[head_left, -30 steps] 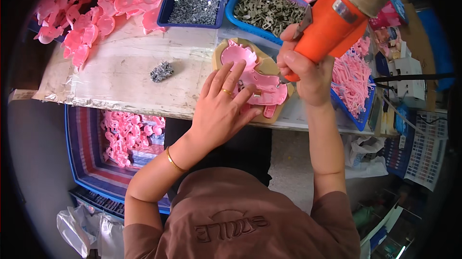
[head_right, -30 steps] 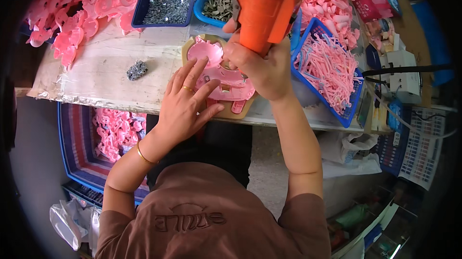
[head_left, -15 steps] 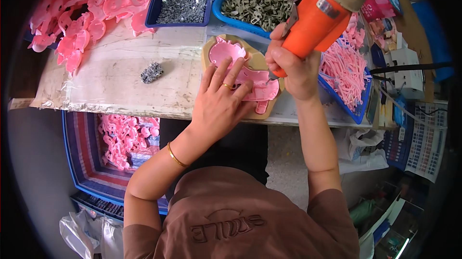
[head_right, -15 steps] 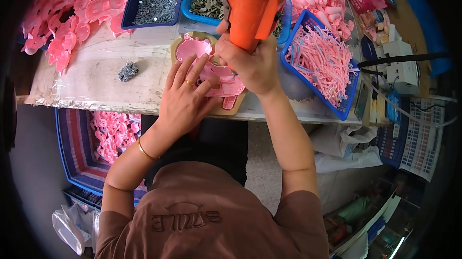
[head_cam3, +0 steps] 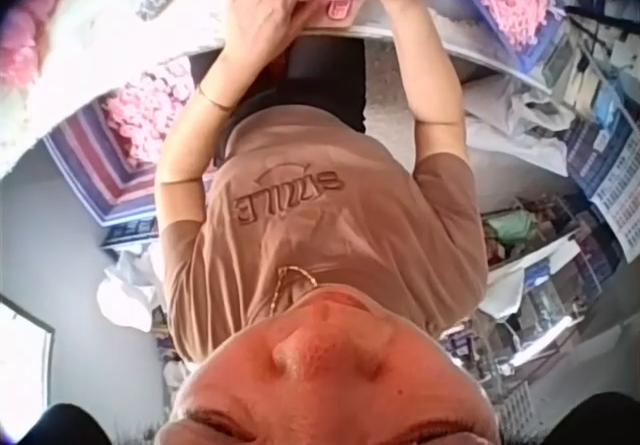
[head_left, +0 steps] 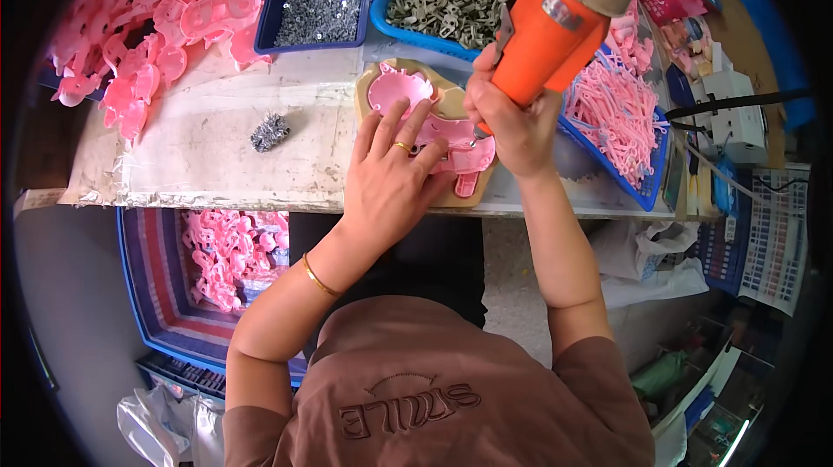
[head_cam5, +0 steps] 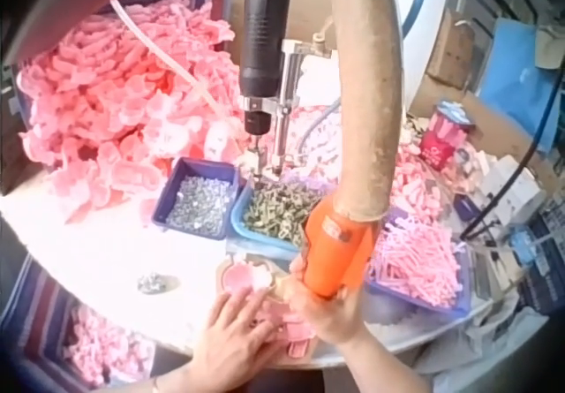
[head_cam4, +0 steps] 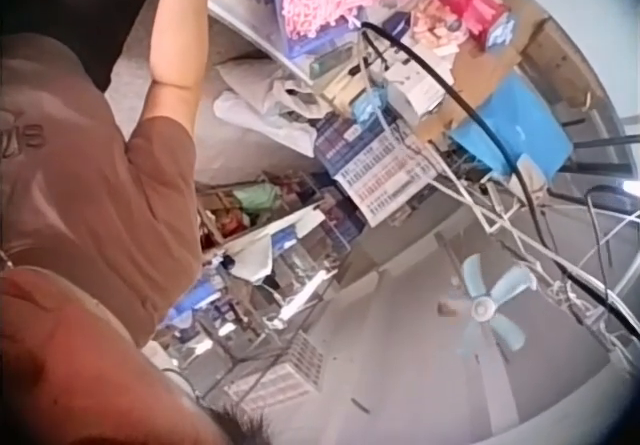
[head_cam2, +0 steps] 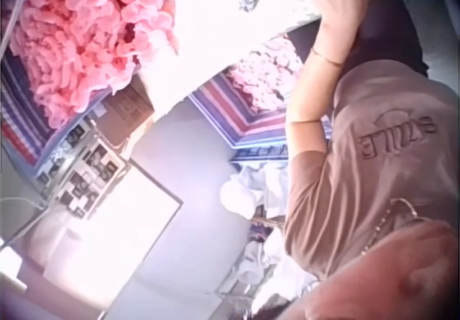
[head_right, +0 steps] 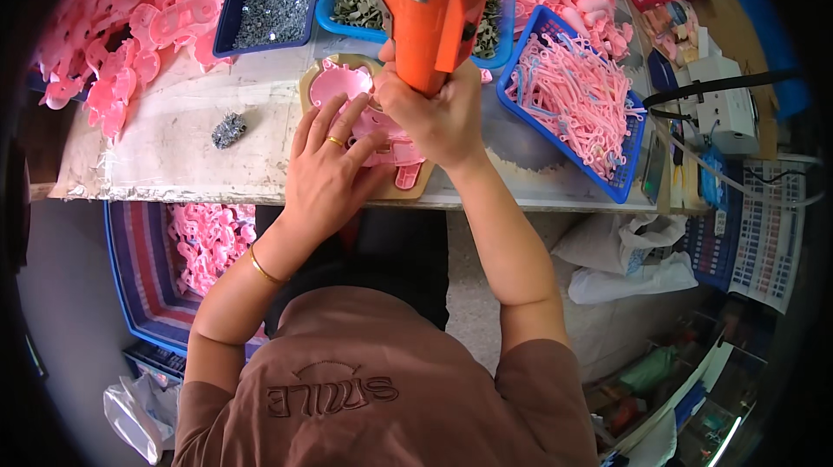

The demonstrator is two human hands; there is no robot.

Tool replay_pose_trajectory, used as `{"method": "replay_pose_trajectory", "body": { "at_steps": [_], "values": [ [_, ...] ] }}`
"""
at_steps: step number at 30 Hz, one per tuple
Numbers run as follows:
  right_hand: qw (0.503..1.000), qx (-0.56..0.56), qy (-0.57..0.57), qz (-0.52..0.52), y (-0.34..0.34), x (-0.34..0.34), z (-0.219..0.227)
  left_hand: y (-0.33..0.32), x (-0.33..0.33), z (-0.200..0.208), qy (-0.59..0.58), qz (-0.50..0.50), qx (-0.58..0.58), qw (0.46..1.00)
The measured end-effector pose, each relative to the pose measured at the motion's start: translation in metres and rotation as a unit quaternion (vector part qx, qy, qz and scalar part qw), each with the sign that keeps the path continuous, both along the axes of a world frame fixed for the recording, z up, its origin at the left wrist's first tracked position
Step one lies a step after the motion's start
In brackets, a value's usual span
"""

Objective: Assembling pink plastic toy animals by attaching small components like eyes and ears using a pneumatic tool at a workbench.

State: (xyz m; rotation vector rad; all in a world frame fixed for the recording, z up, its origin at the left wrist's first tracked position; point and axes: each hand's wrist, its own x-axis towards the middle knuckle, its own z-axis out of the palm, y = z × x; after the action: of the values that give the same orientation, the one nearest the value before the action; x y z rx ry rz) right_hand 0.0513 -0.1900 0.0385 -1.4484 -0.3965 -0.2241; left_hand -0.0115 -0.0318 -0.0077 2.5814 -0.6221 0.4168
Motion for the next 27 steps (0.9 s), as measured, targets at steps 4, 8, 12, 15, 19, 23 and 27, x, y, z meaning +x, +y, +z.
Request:
{"method": "replay_pose_trajectory", "body": {
  "at_steps": [4, 8, 12, 15, 19, 23, 27],
  "values": [
    [0.999, -0.029, 0.021, 0.032, 0.001, 0.001, 0.007, -0.001, 0.002, -0.003, -0.023, -0.005, -0.007, 1.000],
    [0.990, -0.093, -0.035, 0.097, 0.017, 0.006, 0.035, 0.000, -0.008, 0.002, -0.035, 0.021, -0.022, 0.999],
    [0.958, -0.167, -0.225, 0.059, 0.048, 0.016, 0.071, 0.004, -0.027, 0.008, -0.070, -0.034, -0.060, 0.995],
    [0.944, -0.164, -0.285, -0.027, 0.051, 0.024, 0.126, 0.008, -0.045, 0.005, -0.050, -0.075, -0.075, 0.993],
    [0.774, -0.197, -0.586, -0.136, -0.040, 0.135, 0.175, -0.012, -0.055, 0.007, -0.058, -0.110, -0.075, 0.989],
    [0.951, -0.151, -0.229, 0.143, 0.036, 0.120, 0.207, -0.016, -0.060, 0.005, -0.040, -0.099, -0.022, 0.994],
    [0.947, -0.100, -0.109, 0.285, 0.029, 0.118, 0.198, -0.023, -0.052, 0.007, -0.032, -0.046, 0.050, 0.997]
  ]
}}
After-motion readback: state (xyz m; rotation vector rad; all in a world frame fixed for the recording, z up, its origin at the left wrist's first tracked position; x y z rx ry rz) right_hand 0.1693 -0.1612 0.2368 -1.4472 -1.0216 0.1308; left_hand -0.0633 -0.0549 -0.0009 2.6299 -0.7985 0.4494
